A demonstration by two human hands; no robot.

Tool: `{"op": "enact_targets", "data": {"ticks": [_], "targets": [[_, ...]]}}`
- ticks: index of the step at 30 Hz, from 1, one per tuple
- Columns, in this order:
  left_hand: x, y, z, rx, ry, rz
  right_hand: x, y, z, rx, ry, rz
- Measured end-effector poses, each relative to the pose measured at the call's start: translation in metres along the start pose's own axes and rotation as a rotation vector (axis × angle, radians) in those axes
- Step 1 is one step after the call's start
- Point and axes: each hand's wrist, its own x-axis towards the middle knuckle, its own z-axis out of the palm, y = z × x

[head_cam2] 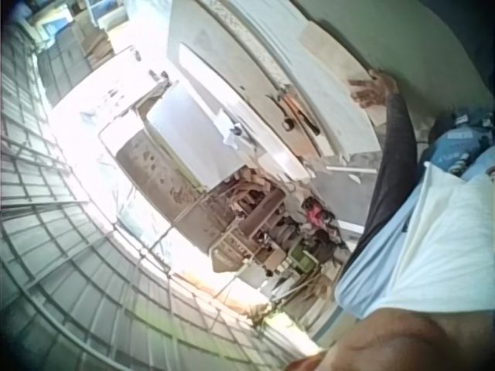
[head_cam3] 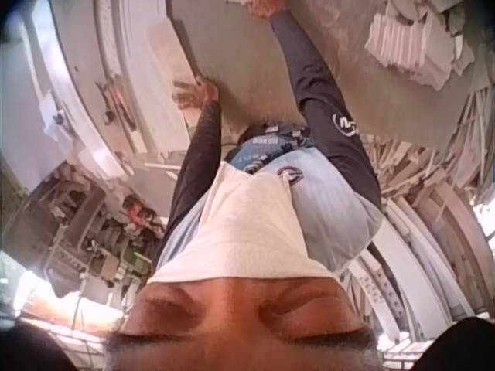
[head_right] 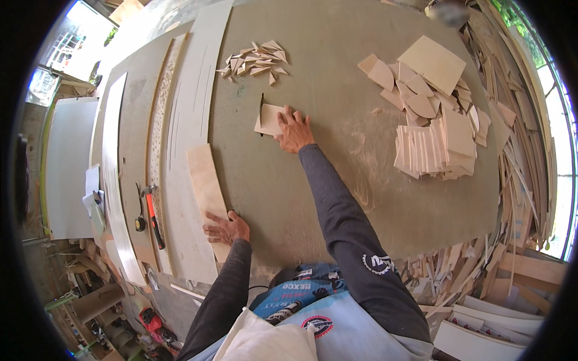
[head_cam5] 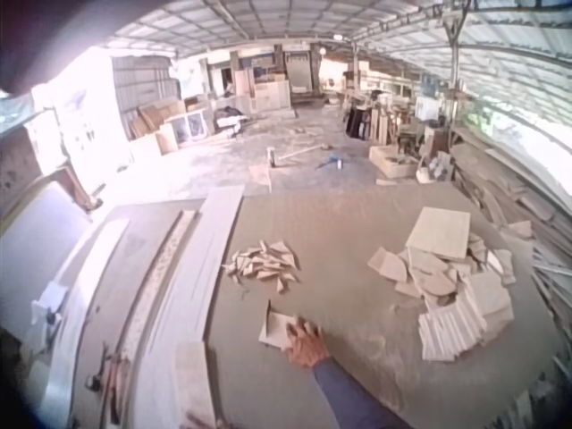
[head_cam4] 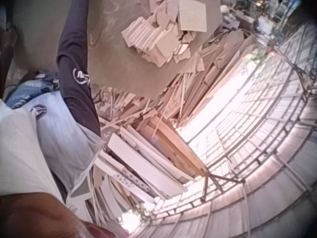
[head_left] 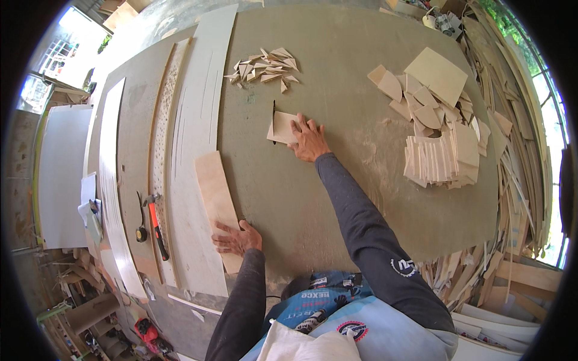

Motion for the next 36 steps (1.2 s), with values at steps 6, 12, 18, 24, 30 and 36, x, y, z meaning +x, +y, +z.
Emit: {"op": "enact_targets", "data": {"ticks": [6, 12, 18, 24, 30, 36], "targets": [[0.001, -0.001, -0.004, -0.041, -0.052, -0.009, 0.001, -0.002, -0.003, 0.029, -0.022, 0.015], [0.0, -0.002, -0.005, -0.074, -0.02, 0.005, 0.018, -0.001, -0.002, 0.04, -0.001, 0.063], [0.001, 0.0, -0.006, -0.049, -0.016, 0.008, 0.027, 0.009, -0.001, 0.105, -0.009, 0.043], [0.0, 0.001, -0.008, -0.04, -0.04, -0.003, -0.005, 0.014, 0.007, 0.152, -0.039, -0.06], [0.002, -0.001, -0.003, -0.038, -0.062, -0.019, -0.026, 0.002, 0.006, 0.187, -0.073, -0.08], [0.003, -0.002, -0.002, -0.045, -0.044, -0.008, -0.034, 0.005, 0.012, 0.251, -0.075, -0.121]]}}
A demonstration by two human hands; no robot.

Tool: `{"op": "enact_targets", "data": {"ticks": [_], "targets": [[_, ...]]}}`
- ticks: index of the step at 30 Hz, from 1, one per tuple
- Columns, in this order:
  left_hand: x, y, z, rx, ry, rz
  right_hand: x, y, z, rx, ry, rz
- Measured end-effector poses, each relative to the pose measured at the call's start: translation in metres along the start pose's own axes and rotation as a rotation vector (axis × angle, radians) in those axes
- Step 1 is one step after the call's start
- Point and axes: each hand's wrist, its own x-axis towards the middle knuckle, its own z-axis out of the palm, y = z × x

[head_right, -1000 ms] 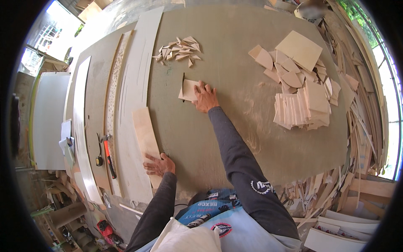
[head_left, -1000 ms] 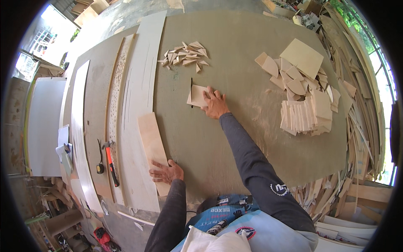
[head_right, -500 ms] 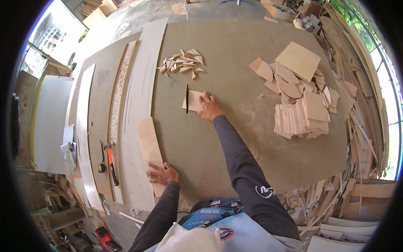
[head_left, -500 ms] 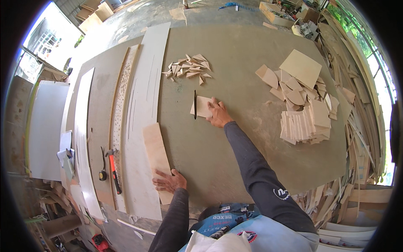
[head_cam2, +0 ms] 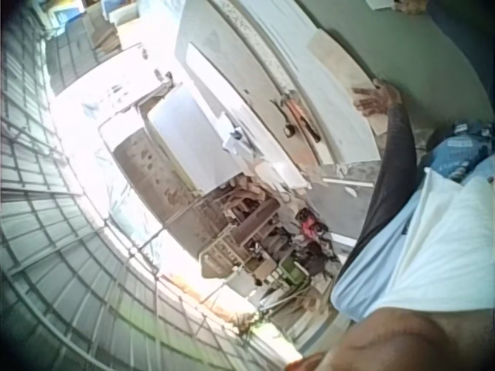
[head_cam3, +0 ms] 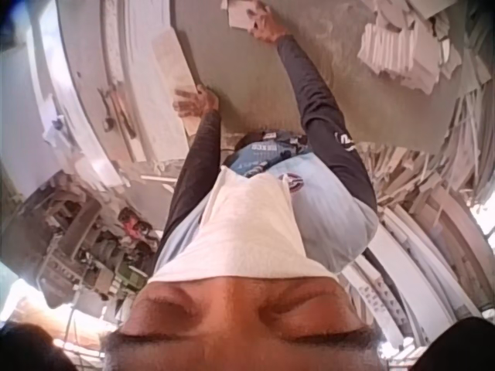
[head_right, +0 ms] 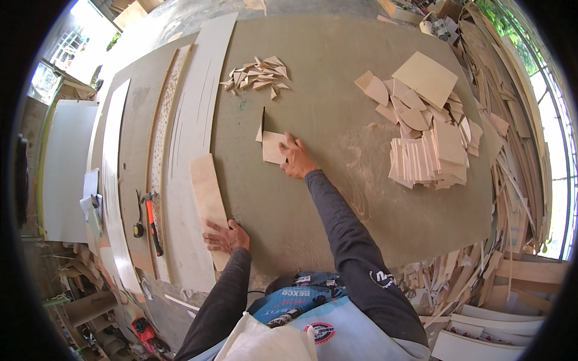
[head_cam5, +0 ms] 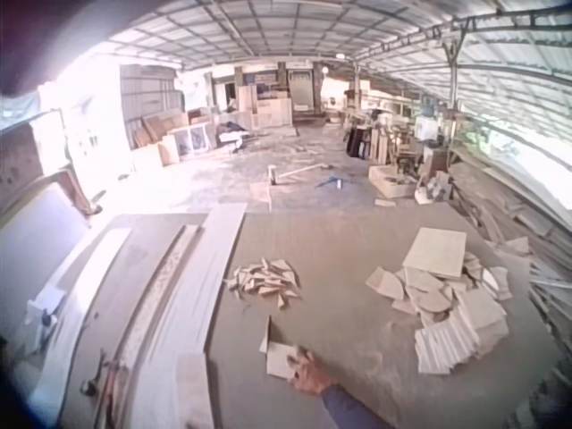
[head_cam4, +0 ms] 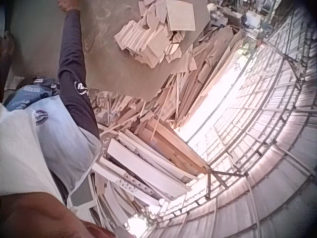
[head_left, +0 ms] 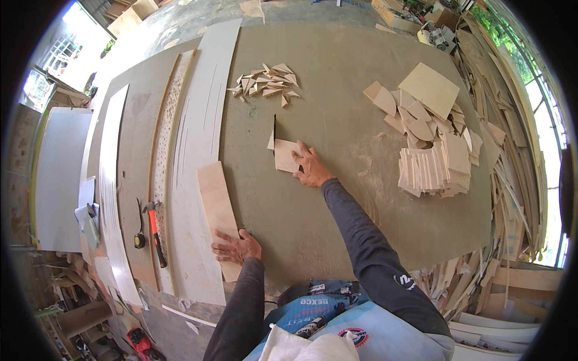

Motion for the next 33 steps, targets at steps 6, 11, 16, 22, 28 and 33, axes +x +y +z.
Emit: {"op": "enact_targets", "data": {"ticks": [6, 11, 16, 22, 28, 33], "targets": [[-0.001, 0.001, 0.0, 0.02, 0.0, 0.0, -0.001, 0.001, -0.002, -0.021, 0.014, -0.02], [0.0, -0.003, 0.007, 0.024, 0.007, -0.001, -0.003, -0.003, -0.004, -0.074, -0.002, -0.021], [-0.002, 0.002, 0.0, 0.033, 0.002, -0.005, -0.003, -0.004, -0.003, -0.093, -0.001, -0.019], [0.0, 0.001, 0.002, 0.046, 0.002, -0.005, 0.002, -0.006, 0.002, -0.094, 0.01, 0.007], [0.0, 0.001, 0.003, 0.059, 0.004, -0.008, 0.0, -0.004, 0.004, -0.123, 0.022, -0.012], [0.0, 0.002, 0.001, 0.05, 0.01, -0.005, -0.003, -0.005, 0.004, -0.07, 0.055, -0.019]]}}
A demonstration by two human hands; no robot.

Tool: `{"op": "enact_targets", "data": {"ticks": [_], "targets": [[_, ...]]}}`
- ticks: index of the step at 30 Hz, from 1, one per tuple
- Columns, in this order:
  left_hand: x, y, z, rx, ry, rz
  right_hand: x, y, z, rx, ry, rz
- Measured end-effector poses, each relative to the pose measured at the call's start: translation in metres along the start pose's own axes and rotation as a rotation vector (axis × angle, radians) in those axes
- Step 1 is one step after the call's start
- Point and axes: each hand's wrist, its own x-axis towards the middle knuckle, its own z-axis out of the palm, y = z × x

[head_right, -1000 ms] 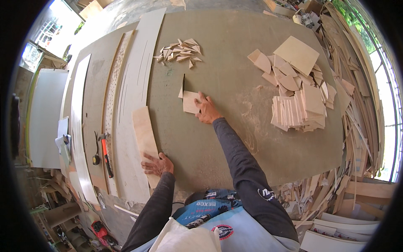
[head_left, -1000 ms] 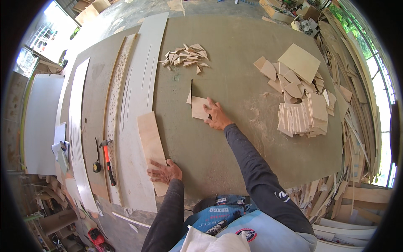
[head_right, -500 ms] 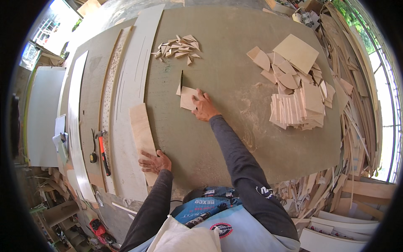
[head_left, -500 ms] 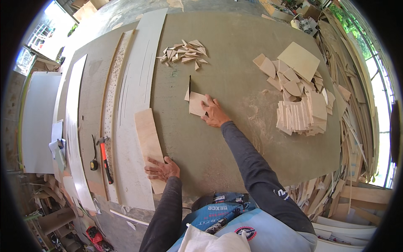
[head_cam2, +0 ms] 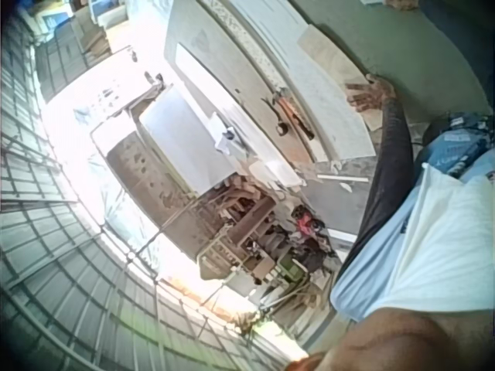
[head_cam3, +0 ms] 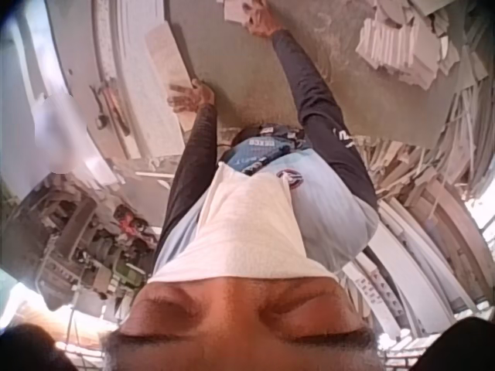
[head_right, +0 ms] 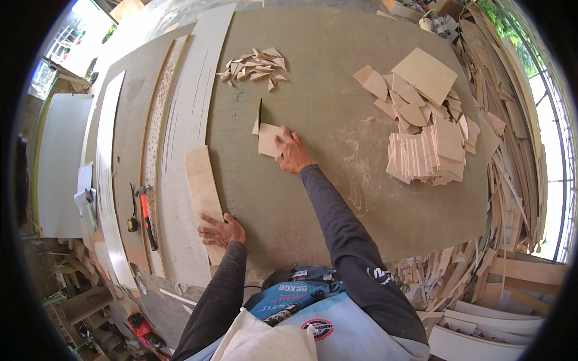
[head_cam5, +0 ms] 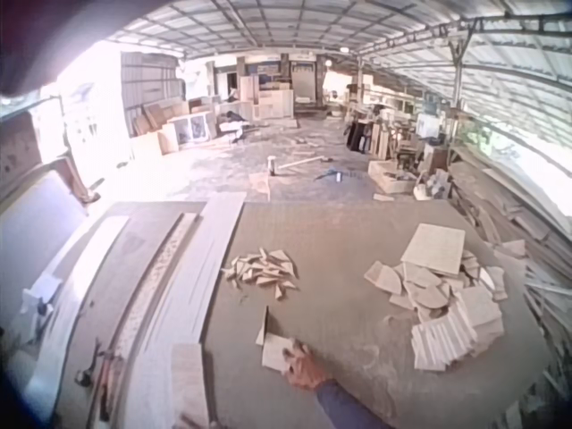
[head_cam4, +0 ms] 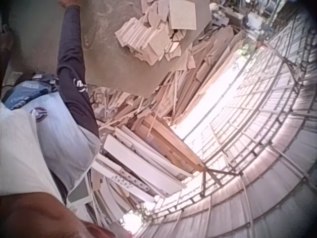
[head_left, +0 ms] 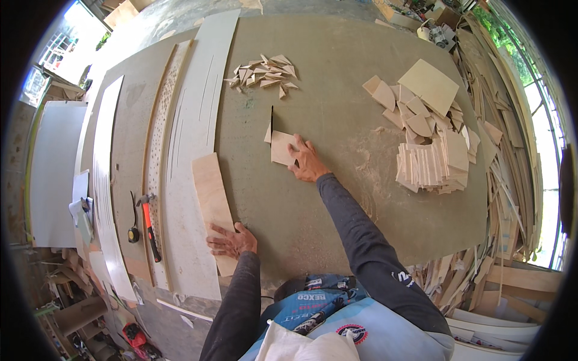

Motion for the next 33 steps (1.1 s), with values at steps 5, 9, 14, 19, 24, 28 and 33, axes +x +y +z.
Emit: {"op": "enact_targets", "data": {"ticks": [5, 9, 14, 19, 24, 28, 33], "targets": [[-0.002, 0.0, -0.001, 0.017, 0.005, 0.004, 0.001, -0.002, -0.001, 0.01, -0.004, 0.016], [-0.001, 0.0, -0.003, 0.025, -0.006, 0.003, 0.005, -0.009, -0.003, -0.002, -0.027, 0.053], [0.001, -0.002, 0.001, 0.016, -0.014, 0.001, 0.009, -0.012, 0.001, -0.026, 0.0, 0.071], [0.002, -0.003, 0.005, -0.005, -0.021, 0.005, 0.008, -0.003, 0.006, -0.041, 0.035, 0.006], [0.002, -0.004, 0.007, -0.001, -0.022, 0.004, 0.001, -0.005, 0.01, -0.023, 0.016, 0.01], [0.001, -0.001, 0.001, -0.022, -0.043, -0.007, 0.001, -0.008, 0.009, 0.021, 0.036, 0.031], [0.0, -0.001, 0.0, 0.002, -0.026, -0.009, 0.002, -0.017, -0.001, 0.031, -0.023, 0.073]]}}
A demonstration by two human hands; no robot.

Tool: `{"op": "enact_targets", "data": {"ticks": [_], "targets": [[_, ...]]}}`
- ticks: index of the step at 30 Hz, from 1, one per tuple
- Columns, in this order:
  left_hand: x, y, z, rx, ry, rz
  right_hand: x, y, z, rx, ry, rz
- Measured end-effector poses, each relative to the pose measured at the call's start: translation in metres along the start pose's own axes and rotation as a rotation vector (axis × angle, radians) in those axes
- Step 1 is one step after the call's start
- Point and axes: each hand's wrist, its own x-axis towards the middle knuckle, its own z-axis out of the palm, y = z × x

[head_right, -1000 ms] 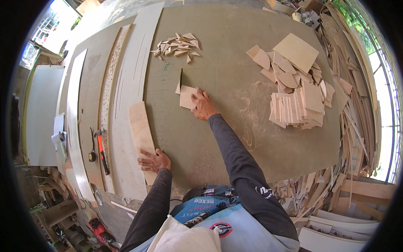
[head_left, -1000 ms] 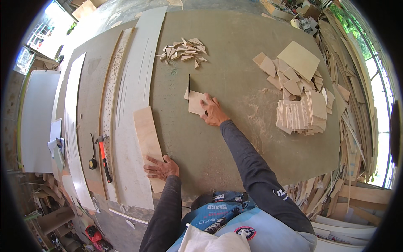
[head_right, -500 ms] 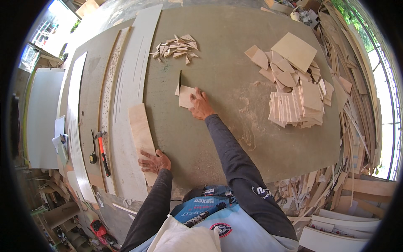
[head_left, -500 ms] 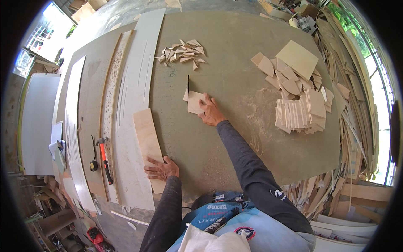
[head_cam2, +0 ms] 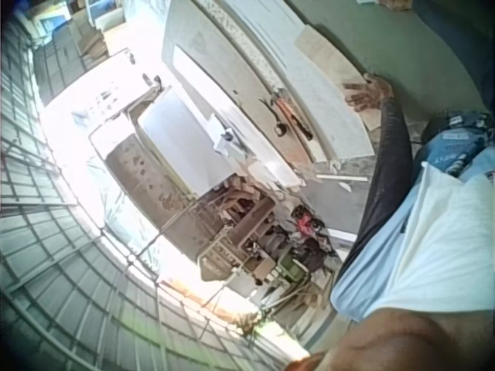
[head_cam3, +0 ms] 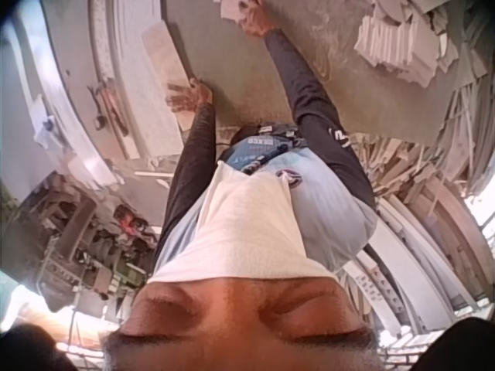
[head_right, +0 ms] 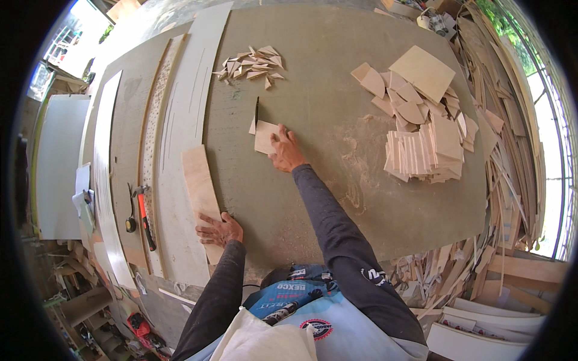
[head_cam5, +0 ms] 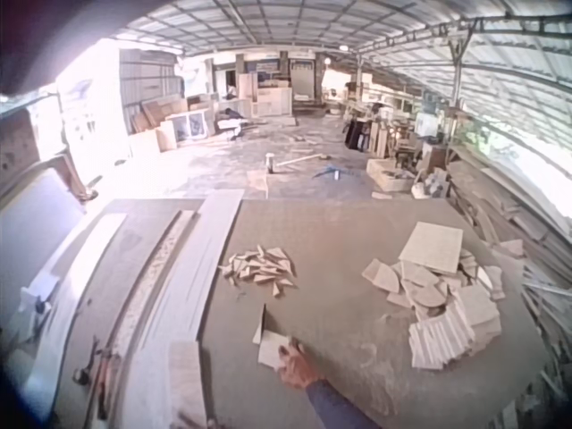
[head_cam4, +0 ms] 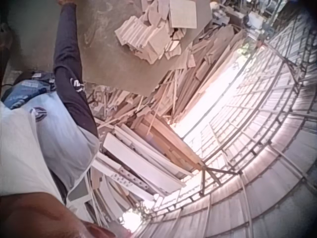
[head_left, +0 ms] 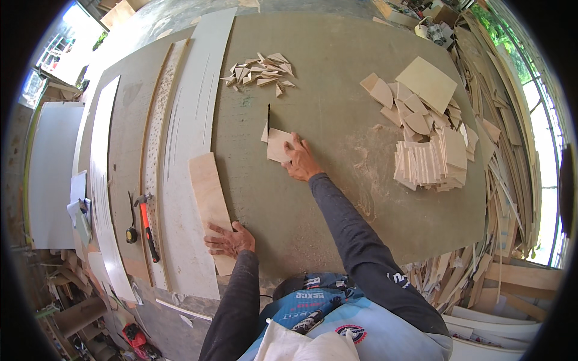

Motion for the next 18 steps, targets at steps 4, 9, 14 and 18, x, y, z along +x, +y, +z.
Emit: {"op": "enact_targets", "data": {"ticks": [4, 9, 14, 18], "targets": [[0.0, 0.001, 0.001, 0.015, -0.001, 0.003, 0.002, 0.001, 0.003, 0.0, 0.022, 0.01], [0.0, 0.001, 0.0, 0.002, 0.001, 0.003, 0.004, -0.002, 0.006, 0.023, 0.055, 0.03], [0.001, 0.0, 0.002, -0.003, 0.017, 0.008, 0.005, -0.001, 0.01, 0.01, 0.085, 0.017], [-0.001, 0.001, 0.0, 0.0, 0.026, 0.017, 0.005, 0.006, 0.017, -0.022, 0.086, -0.005]]}}
